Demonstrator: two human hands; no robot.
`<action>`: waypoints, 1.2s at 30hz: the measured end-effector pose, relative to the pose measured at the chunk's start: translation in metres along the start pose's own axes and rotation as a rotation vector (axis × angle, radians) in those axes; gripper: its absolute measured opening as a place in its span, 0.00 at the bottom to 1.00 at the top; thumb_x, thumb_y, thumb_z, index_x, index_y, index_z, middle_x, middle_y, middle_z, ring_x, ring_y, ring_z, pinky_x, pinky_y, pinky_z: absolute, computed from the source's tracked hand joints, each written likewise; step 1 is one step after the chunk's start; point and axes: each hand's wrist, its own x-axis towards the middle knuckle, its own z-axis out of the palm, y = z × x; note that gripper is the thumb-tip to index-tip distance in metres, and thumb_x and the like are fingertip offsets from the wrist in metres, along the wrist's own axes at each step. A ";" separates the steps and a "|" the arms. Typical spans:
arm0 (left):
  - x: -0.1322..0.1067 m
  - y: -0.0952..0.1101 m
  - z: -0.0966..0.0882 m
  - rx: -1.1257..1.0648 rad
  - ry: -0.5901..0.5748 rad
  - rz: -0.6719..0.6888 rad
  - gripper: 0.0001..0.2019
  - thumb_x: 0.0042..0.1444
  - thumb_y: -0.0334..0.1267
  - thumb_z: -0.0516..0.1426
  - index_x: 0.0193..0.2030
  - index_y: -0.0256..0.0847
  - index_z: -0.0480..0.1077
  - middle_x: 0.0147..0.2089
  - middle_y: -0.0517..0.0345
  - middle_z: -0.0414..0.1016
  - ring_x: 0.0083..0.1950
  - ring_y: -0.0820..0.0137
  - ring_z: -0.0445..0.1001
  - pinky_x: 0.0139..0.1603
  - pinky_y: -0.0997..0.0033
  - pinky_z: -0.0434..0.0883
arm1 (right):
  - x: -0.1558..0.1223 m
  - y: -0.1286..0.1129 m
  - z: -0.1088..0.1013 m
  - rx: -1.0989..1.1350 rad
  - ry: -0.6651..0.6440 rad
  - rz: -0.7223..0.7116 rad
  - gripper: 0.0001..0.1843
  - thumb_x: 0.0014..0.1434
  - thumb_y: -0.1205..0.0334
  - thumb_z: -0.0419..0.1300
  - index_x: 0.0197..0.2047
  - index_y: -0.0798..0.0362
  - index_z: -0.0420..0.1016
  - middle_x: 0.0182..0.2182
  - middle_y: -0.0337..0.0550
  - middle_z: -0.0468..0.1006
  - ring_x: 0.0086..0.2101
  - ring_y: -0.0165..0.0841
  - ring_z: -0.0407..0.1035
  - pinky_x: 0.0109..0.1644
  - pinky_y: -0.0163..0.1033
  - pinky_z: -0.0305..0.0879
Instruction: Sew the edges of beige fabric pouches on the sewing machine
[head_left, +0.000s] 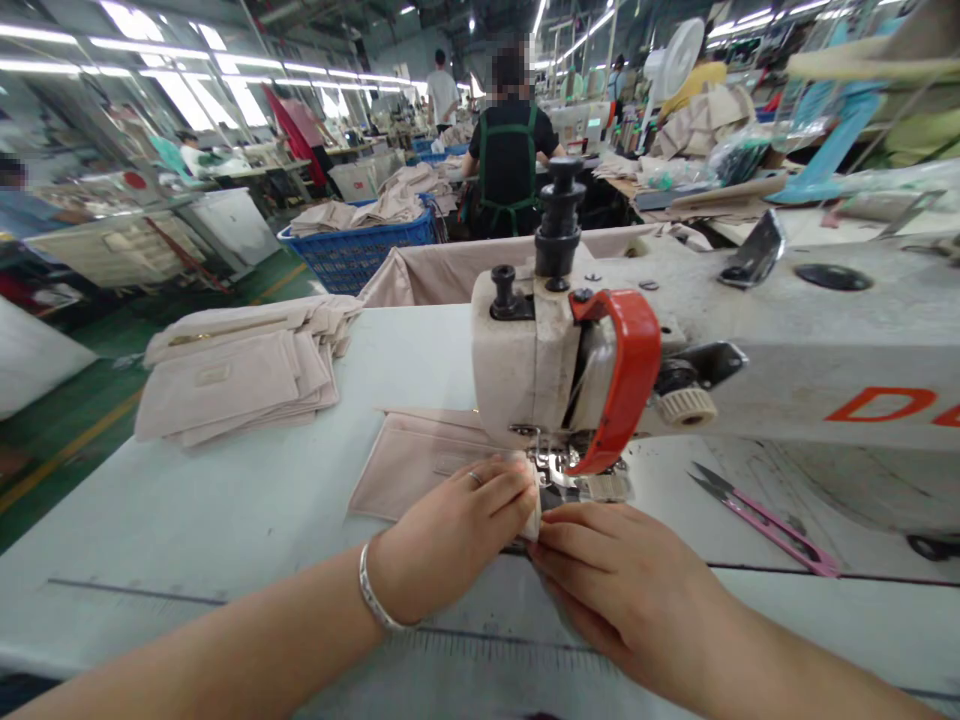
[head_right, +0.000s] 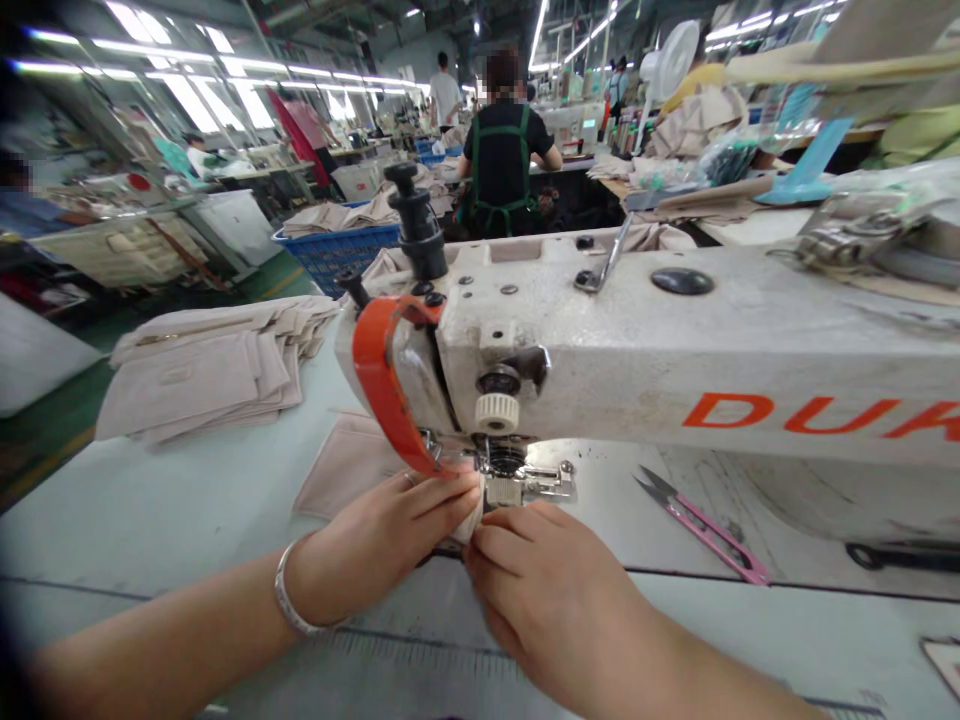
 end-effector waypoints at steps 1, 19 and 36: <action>0.001 -0.001 0.000 -0.007 0.014 -0.007 0.17 0.66 0.28 0.47 0.60 0.32 0.61 0.59 0.48 0.68 0.64 0.62 0.64 0.66 0.59 0.64 | 0.001 0.000 0.000 -0.013 0.005 0.003 0.12 0.64 0.69 0.54 0.48 0.54 0.74 0.42 0.43 0.78 0.46 0.37 0.69 0.49 0.45 0.66; -0.003 0.002 0.003 -0.198 0.334 -0.008 0.09 0.64 0.28 0.54 0.50 0.36 0.69 0.48 0.53 0.75 0.50 0.68 0.72 0.52 0.65 0.72 | -0.001 0.009 -0.015 0.063 -0.052 0.089 0.14 0.62 0.70 0.53 0.49 0.53 0.73 0.42 0.44 0.75 0.40 0.38 0.66 0.44 0.46 0.63; 0.004 0.004 -0.002 -0.198 0.274 0.014 0.08 0.65 0.26 0.51 0.44 0.36 0.71 0.43 0.54 0.75 0.45 0.70 0.73 0.49 0.68 0.72 | 0.001 0.007 -0.014 -0.015 -0.051 0.085 0.17 0.57 0.72 0.54 0.49 0.54 0.73 0.39 0.46 0.75 0.39 0.40 0.68 0.42 0.48 0.66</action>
